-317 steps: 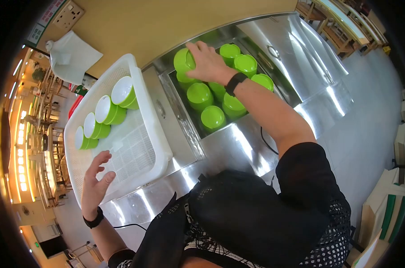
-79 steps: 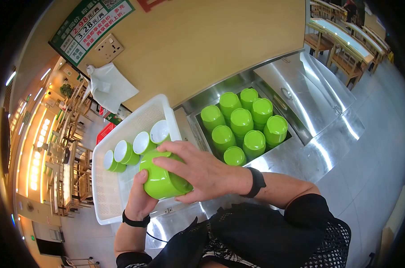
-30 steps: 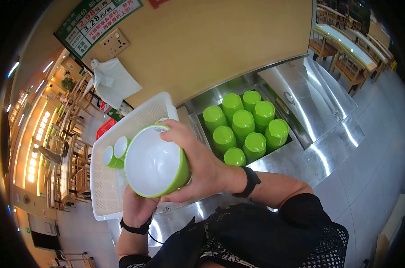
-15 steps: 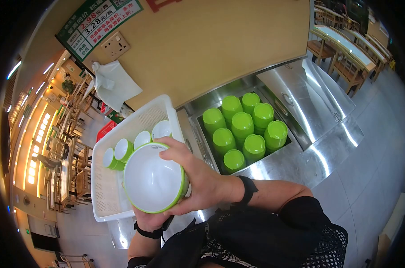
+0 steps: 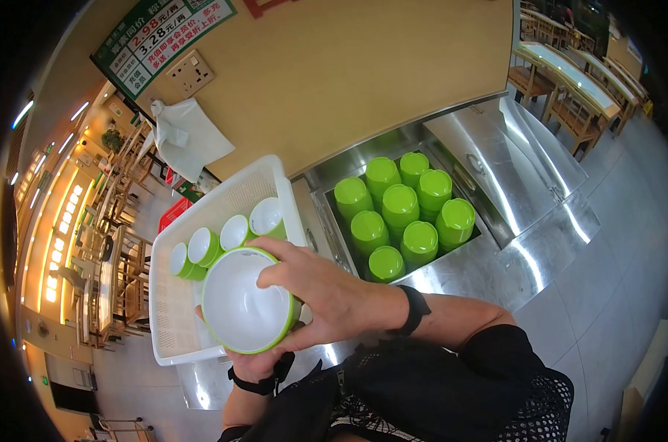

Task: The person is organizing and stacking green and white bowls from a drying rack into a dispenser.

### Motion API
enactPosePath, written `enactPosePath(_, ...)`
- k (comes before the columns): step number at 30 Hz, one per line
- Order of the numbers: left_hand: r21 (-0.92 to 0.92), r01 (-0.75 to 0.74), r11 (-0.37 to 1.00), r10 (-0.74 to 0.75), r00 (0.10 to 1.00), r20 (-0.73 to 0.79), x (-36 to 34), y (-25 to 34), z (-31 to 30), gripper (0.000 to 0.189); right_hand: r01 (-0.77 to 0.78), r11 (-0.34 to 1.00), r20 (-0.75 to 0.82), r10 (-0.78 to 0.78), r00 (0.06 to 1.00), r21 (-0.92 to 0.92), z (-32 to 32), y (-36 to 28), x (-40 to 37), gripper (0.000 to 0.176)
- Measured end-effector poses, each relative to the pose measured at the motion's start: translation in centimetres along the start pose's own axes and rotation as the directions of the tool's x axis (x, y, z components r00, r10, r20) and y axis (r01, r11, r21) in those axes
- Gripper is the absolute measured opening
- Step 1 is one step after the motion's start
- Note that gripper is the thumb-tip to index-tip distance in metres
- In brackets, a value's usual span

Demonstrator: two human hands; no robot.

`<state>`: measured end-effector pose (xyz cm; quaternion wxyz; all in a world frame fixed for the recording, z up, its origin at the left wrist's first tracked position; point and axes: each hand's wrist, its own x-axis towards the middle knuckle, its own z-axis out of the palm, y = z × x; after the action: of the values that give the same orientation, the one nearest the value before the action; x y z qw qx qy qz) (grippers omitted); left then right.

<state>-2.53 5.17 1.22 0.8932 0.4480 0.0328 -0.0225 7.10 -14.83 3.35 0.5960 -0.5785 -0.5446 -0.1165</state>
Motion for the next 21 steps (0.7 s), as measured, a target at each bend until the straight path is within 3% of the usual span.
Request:
enactPosePath(1, 0.000, 0.001, 1.000, -0.001, 1.000, 0.000, 0.0, -0.1, -0.6, 0.097, -0.001, 1.000, 0.000, 0.001, 1.000, 0.000, -0.3, -0.1, 0.1, 0.084)
enactPosePath(3, -0.368, 0.036, 0.929, -0.032, 0.999, 0.017, 0.2, -0.5, -1.8, 0.087, -0.013, 0.998, 0.063, 0.016, 0.998, -0.056, -0.6, -0.3, 0.2, 0.072)
enactPosePath(4, -0.368, 0.035, 0.929, -0.031, 0.999, 0.016, 0.2, -0.4, -1.7, 0.087, -0.012, 0.998, 0.063, 0.015, 0.998, -0.055, -0.6, -0.2, 0.1, 0.072)
enactPosePath(6, -0.575, 0.051, 0.816, -0.052, 0.999, 0.015, 0.2, -0.2, -1.3, 0.088, 0.024, 0.996, 0.068, -0.018, 0.998, -0.085, -0.5, 0.0, 0.0, 0.067)
enactPosePath(10, -0.638, 0.028, 0.769, -0.070, 0.997, -0.041, -0.1, 0.2, -0.6, 0.088, -0.018, 1.000, 0.048, 0.019, 0.999, -0.008, 0.0, -0.2, -0.1, 0.074)
enactPosePath(11, -0.347, -0.013, 0.938, -0.009, 0.998, -0.061, -0.1, 0.2, -0.5, 0.088, -0.032, 0.999, 0.036, 0.031, 0.999, 0.018, 0.2, -0.2, 0.0, 0.083)
enactPosePath(12, -0.016, -0.056, 0.998, 0.055, 0.997, -0.059, -0.1, 0.1, -0.4, 0.089, -0.044, 0.998, 0.025, 0.043, 0.999, 0.045, 0.2, -0.2, 0.0, 0.091)
enactPosePath(13, -0.017, -0.057, 0.998, 0.056, 0.997, -0.059, -0.1, -0.1, -0.3, 0.089, -0.043, 0.998, 0.025, 0.042, 0.999, 0.044, 0.3, -0.2, -0.1, 0.091)
enactPosePath(15, -0.275, 0.042, 0.960, -0.024, 0.997, 0.068, -0.2, -0.4, -0.4, 0.086, -0.043, 0.996, 0.020, 0.042, 0.999, 0.080, 0.3, -0.2, -0.2, 0.107)
enactPosePath(16, -0.274, 0.043, 0.961, -0.025, 0.997, 0.071, 0.0, -0.5, -0.3, 0.086, -0.042, 0.996, 0.019, 0.041, 0.999, 0.078, 0.3, 0.0, -0.3, 0.107)
enactPosePath(19, -0.178, 0.049, 0.983, -0.038, 0.997, 0.067, 0.2, -0.4, 0.0, 0.084, -0.116, 0.978, -0.014, 0.120, 0.993, 0.172, 0.1, 0.2, -0.8, 0.111)
enactPosePath(21, 0.140, -0.077, 0.987, 0.077, 0.997, 0.008, 0.5, 0.1, 0.2, 0.083, -0.197, 0.964, 0.009, 0.199, 0.980, 0.178, -0.6, -0.1, -0.7, 0.113)
